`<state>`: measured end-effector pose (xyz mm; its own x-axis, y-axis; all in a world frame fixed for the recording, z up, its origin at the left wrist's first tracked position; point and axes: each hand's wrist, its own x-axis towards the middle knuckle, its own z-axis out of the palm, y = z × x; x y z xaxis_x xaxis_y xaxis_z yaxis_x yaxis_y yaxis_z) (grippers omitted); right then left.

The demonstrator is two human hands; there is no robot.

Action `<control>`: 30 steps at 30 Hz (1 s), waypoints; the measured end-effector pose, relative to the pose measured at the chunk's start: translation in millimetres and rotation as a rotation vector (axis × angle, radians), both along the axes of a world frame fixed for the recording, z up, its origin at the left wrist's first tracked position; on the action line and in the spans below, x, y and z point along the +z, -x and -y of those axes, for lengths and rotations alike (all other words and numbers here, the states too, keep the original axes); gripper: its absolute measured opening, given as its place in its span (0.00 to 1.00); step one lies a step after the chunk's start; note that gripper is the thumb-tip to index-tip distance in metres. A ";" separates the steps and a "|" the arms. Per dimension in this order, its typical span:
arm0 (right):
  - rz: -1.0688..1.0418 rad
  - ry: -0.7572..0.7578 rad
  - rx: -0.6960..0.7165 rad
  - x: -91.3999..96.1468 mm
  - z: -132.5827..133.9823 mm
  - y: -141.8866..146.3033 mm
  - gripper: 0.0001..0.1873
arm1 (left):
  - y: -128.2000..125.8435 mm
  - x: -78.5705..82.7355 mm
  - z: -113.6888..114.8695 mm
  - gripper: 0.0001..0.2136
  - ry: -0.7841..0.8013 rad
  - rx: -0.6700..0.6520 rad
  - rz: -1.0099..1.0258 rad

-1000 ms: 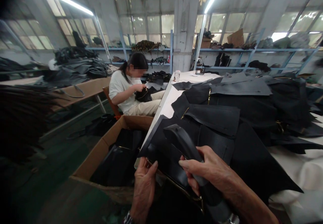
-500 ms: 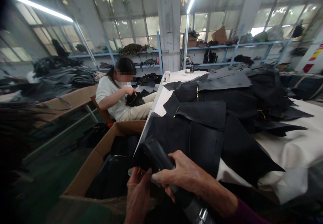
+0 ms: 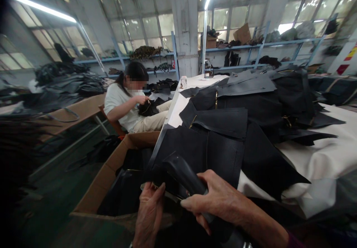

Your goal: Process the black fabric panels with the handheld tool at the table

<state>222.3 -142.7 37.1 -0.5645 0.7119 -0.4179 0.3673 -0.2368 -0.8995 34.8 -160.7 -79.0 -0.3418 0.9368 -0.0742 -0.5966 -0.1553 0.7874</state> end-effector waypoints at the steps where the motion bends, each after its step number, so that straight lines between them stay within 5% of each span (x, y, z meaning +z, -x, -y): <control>1: 0.001 0.020 0.010 -2.1 1.2 3.9 0.10 | 0.3 -0.3 0.6 0.13 0.011 -0.011 -0.007; 7: -0.126 0.083 0.024 -16.3 1.4 20.6 0.19 | 0.7 -2.9 7.0 0.11 0.150 -0.003 -0.022; 13: -0.216 0.101 -0.063 -7.2 -3.5 22.2 0.22 | 6.0 -6.9 8.8 0.17 0.225 -0.011 -0.057; 18: -0.192 0.060 -0.083 -0.1 0.5 3.8 0.17 | 5.7 -3.3 3.3 0.22 0.305 0.027 -0.052; 23: -0.138 0.043 -0.178 7.9 13.7 -30.9 0.21 | 15.2 -8.3 -1.7 0.18 0.337 0.092 -0.224; 25: -0.175 -0.016 -0.212 6.3 16.1 -48.8 0.20 | 23.9 -8.9 -2.3 0.16 0.331 0.238 -0.397; 28: -0.183 -0.101 -0.245 -2.0 14.5 -76.7 0.13 | 28.3 3.0 -2.5 0.29 0.132 0.638 -0.670; 30: -0.179 -0.117 -0.277 -9.1 11.5 -93.4 0.10 | 16.6 20.8 -6.7 0.31 -0.022 0.685 -0.717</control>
